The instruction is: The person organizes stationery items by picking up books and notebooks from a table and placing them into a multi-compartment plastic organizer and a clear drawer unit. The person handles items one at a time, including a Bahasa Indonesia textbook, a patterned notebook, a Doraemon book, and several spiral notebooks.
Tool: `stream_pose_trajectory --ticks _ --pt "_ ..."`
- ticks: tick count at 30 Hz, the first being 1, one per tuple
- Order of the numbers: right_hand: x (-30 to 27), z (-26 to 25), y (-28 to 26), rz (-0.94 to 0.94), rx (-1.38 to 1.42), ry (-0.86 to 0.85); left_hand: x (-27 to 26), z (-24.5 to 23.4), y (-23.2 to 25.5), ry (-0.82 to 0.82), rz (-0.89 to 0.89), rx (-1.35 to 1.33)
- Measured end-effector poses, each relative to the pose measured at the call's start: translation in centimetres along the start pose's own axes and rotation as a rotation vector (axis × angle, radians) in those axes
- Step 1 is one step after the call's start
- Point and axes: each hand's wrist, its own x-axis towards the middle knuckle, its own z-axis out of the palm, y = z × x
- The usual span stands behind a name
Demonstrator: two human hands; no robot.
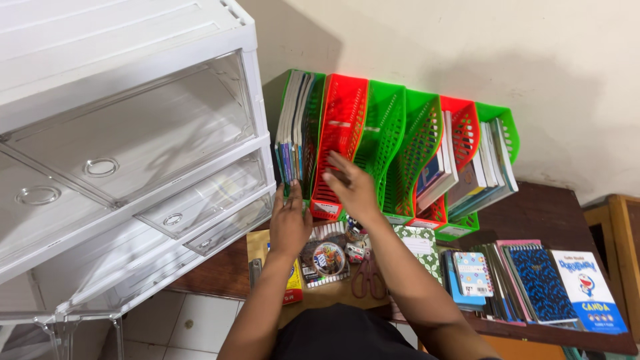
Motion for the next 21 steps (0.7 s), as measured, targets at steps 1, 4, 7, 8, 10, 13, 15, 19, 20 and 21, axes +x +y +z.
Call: stream_pose_trajectory --ticks 1,4,7,8,10,13,15,19,20,21 --pt "-1.0 -0.8 -0.1 0.021 -0.001 0.028 -0.1 -0.2 -0.2 -0.001 -0.001 -0.024" --pt "-4.5 -3.3 -0.6 0.079 0.022 0.081 -0.2 -0.9 -0.5 -0.005 -0.006 -0.13" --pt "-8.6 -5.0 -1.0 0.149 0.092 0.1 -0.3 -2.1 -0.2 0.003 -0.034 -0.273" --pt "-10.0 -5.3 -1.1 0.184 0.112 0.12 -0.4 -2.5 0.1 0.014 -0.061 -0.301" --pt "-12.5 -5.8 -1.4 0.236 0.109 0.161 -0.9 -3.2 1.0 0.024 -0.073 -0.36" --pt "-16.1 -6.4 -2.0 0.268 0.088 0.221 -1.9 -4.0 2.6 0.025 -0.018 -0.467" --pt "-18.0 -6.7 -2.3 0.262 0.134 0.258 -2.4 -4.3 3.9 0.027 0.029 -0.564" --pt "-21.5 -7.1 -2.9 0.345 0.028 0.387 -3.4 -5.0 6.0 -0.169 0.045 -0.709" --pt "-22.3 -7.1 -2.9 0.337 0.021 0.424 -3.6 -5.0 6.5 -0.203 0.065 -0.725" --pt "-23.2 -7.0 -3.0 0.333 0.013 0.462 -3.8 -5.1 7.0 -0.241 0.083 -0.741"
